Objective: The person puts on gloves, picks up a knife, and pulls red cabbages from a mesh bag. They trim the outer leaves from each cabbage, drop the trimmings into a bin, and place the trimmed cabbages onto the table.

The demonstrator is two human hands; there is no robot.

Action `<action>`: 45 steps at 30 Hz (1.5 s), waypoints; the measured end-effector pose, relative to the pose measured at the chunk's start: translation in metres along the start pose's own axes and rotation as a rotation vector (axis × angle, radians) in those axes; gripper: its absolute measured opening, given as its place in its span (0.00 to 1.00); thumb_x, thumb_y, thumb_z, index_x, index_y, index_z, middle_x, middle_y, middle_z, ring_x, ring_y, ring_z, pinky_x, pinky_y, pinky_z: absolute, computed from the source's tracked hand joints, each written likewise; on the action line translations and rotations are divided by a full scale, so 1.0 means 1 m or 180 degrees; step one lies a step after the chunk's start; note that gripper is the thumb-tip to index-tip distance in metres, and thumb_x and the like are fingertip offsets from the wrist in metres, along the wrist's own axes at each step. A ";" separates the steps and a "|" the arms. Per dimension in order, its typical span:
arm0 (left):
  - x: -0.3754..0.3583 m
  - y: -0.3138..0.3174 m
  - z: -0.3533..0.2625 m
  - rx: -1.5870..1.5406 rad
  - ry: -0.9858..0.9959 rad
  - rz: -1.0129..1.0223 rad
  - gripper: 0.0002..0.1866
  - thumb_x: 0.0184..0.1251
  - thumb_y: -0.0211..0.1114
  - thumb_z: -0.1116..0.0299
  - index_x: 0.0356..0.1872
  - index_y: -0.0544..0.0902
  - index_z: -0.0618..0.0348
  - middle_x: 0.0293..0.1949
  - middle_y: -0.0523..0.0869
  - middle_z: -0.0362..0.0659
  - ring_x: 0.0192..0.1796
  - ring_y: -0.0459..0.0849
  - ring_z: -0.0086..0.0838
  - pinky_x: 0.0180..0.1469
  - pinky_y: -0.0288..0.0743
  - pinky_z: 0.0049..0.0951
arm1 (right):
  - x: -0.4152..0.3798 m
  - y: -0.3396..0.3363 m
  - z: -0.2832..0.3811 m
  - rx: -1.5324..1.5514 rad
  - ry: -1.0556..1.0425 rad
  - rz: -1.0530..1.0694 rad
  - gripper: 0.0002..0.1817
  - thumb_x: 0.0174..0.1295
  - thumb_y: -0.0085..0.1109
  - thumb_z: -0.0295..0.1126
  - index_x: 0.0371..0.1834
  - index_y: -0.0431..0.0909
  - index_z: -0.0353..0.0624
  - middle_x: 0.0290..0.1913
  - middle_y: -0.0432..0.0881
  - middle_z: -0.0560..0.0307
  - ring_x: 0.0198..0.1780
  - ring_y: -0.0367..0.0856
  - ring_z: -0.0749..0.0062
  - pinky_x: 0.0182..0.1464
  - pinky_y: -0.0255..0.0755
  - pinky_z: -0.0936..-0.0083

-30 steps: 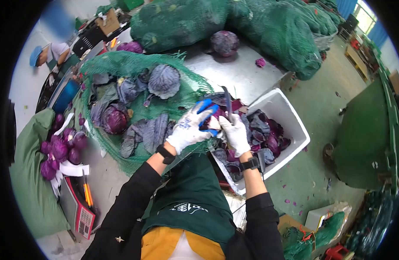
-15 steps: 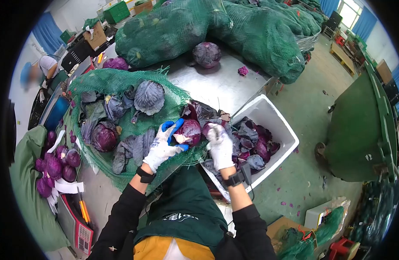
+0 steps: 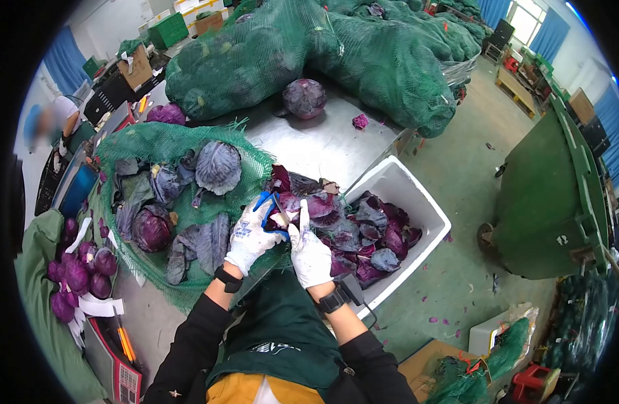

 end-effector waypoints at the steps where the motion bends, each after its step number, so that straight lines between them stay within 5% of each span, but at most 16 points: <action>1: 0.002 0.001 -0.002 0.0168 0.0003 0.0032 0.46 0.37 0.76 0.57 0.65 0.68 0.53 0.66 0.65 0.54 0.67 0.64 0.48 0.67 0.62 0.39 | 0.003 -0.003 0.002 -0.0151 -0.0158 -0.0296 0.29 0.71 0.44 0.43 0.73 0.54 0.50 0.21 0.77 0.50 0.20 0.76 0.56 0.21 0.68 0.64; 7: 0.008 0.003 -0.014 0.0196 0.0017 -0.0023 0.45 0.34 0.77 0.61 0.62 0.69 0.56 0.63 0.68 0.56 0.66 0.65 0.49 0.67 0.62 0.42 | 0.028 -0.012 0.001 -0.0165 -0.0157 -0.0480 0.24 0.71 0.44 0.43 0.68 0.63 0.49 0.22 0.77 0.49 0.22 0.78 0.58 0.25 0.70 0.66; 10: -0.002 0.006 -0.019 0.0211 0.0066 -0.0037 0.46 0.33 0.78 0.59 0.62 0.70 0.54 0.64 0.66 0.55 0.66 0.65 0.49 0.67 0.63 0.41 | 0.064 -0.001 -0.048 -0.0179 0.0177 -0.0684 0.24 0.73 0.35 0.47 0.43 0.77 0.39 0.29 0.80 0.40 0.29 0.82 0.51 0.33 0.73 0.57; 13: -0.012 -0.001 0.001 -0.0540 0.0166 -0.0251 0.46 0.31 0.79 0.63 0.61 0.71 0.53 0.64 0.66 0.54 0.65 0.68 0.46 0.66 0.65 0.39 | 0.093 0.011 -0.088 0.0186 0.0782 0.0103 0.29 0.72 0.32 0.51 0.36 0.77 0.37 0.22 0.79 0.41 0.22 0.80 0.52 0.30 0.73 0.59; 15: -0.011 0.004 0.033 -0.1469 0.0170 -0.0357 0.49 0.30 0.81 0.53 0.62 0.71 0.53 0.62 0.68 0.52 0.64 0.69 0.45 0.63 0.69 0.37 | 0.098 0.011 -0.097 0.0710 0.1036 0.0519 0.30 0.72 0.32 0.52 0.35 0.77 0.37 0.20 0.78 0.42 0.21 0.80 0.55 0.29 0.73 0.61; 17: -0.014 0.007 0.043 -0.1719 0.0228 -0.0384 0.49 0.30 0.81 0.50 0.61 0.71 0.54 0.61 0.69 0.52 0.63 0.71 0.43 0.61 0.71 0.37 | 0.089 0.008 -0.089 0.0953 0.1199 0.0738 0.28 0.72 0.34 0.53 0.40 0.76 0.38 0.20 0.79 0.43 0.23 0.81 0.55 0.29 0.74 0.62; 19: -0.011 0.002 0.036 -0.1104 0.0219 -0.0403 0.49 0.31 0.81 0.48 0.61 0.71 0.55 0.61 0.68 0.53 0.62 0.72 0.43 0.61 0.71 0.38 | 0.077 -0.020 -0.073 0.0139 0.0920 -0.0419 0.25 0.72 0.36 0.51 0.51 0.72 0.38 0.20 0.79 0.44 0.23 0.81 0.55 0.30 0.74 0.62; 20: -0.011 0.001 0.033 -0.1240 0.0088 -0.0432 0.49 0.31 0.80 0.48 0.61 0.72 0.56 0.62 0.68 0.54 0.62 0.71 0.44 0.62 0.69 0.39 | 0.066 -0.002 -0.077 -0.1308 -0.0543 -0.1069 0.24 0.72 0.39 0.47 0.61 0.64 0.41 0.25 0.81 0.41 0.24 0.82 0.55 0.30 0.74 0.60; 23: -0.013 -0.002 0.019 -0.0657 0.0128 -0.0672 0.47 0.29 0.81 0.61 0.59 0.72 0.61 0.59 0.69 0.53 0.60 0.72 0.43 0.63 0.69 0.37 | 0.025 -0.033 -0.013 0.1509 0.1257 0.0505 0.23 0.72 0.39 0.45 0.68 0.58 0.52 0.40 0.80 0.37 0.28 0.81 0.46 0.31 0.73 0.55; 26: -0.012 0.000 0.006 -0.0397 -0.0075 -0.0645 0.46 0.30 0.80 0.59 0.59 0.73 0.61 0.59 0.68 0.55 0.60 0.72 0.45 0.61 0.69 0.38 | 0.008 -0.004 -0.014 0.0903 0.0399 0.0176 0.25 0.71 0.40 0.49 0.69 0.57 0.55 0.41 0.81 0.40 0.27 0.79 0.42 0.26 0.70 0.55; 33: -0.013 0.009 0.010 -0.0156 -0.0285 -0.0494 0.48 0.35 0.76 0.45 0.62 0.71 0.55 0.63 0.66 0.56 0.65 0.66 0.48 0.65 0.64 0.40 | 0.012 0.017 -0.015 0.0973 0.0059 -0.0437 0.23 0.72 0.38 0.47 0.66 0.64 0.51 0.44 0.81 0.41 0.26 0.81 0.46 0.27 0.72 0.60; 37: -0.011 0.001 0.021 -0.0362 -0.0100 -0.0507 0.49 0.32 0.79 0.50 0.62 0.71 0.55 0.63 0.66 0.54 0.65 0.66 0.47 0.65 0.65 0.40 | 0.022 0.027 -0.074 0.1306 0.1484 0.0352 0.24 0.74 0.35 0.46 0.55 0.76 0.43 0.23 0.81 0.48 0.15 0.76 0.64 0.23 0.71 0.68; 39: -0.004 -0.003 0.022 -0.0840 0.0391 -0.0180 0.45 0.32 0.81 0.55 0.59 0.73 0.55 0.62 0.68 0.53 0.65 0.68 0.44 0.65 0.65 0.40 | 0.030 0.015 -0.083 0.1437 0.1143 0.0235 0.24 0.74 0.35 0.47 0.58 0.72 0.42 0.23 0.80 0.47 0.13 0.75 0.64 0.21 0.69 0.68; 40: -0.001 -0.006 0.023 -0.0844 0.0383 -0.0183 0.45 0.32 0.81 0.55 0.59 0.73 0.55 0.62 0.68 0.53 0.65 0.68 0.44 0.65 0.65 0.40 | 0.037 0.025 -0.098 0.0567 -0.0117 -0.0086 0.25 0.72 0.37 0.50 0.64 0.65 0.48 0.26 0.82 0.46 0.18 0.79 0.62 0.24 0.72 0.68; 41: 0.001 -0.005 0.023 -0.0921 0.0381 -0.0018 0.45 0.33 0.81 0.58 0.61 0.73 0.54 0.63 0.68 0.52 0.66 0.68 0.44 0.66 0.65 0.39 | 0.038 -0.017 -0.040 0.0938 0.0860 0.0866 0.26 0.71 0.41 0.50 0.69 0.59 0.55 0.34 0.83 0.42 0.29 0.83 0.55 0.31 0.75 0.67; 45: 0.006 -0.007 0.009 -0.1001 0.0321 0.0407 0.48 0.33 0.78 0.67 0.66 0.69 0.51 0.66 0.68 0.50 0.67 0.68 0.41 0.67 0.65 0.37 | 0.045 -0.021 0.007 0.0541 -0.0753 0.0369 0.29 0.66 0.50 0.52 0.68 0.60 0.56 0.36 0.82 0.41 0.36 0.82 0.46 0.38 0.74 0.60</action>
Point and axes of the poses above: each hand's wrist, its own x-axis towards the middle knuckle, its own y-axis out of the palm, z = x × y, the point moved 7 cm from there along x, towards the middle knuckle
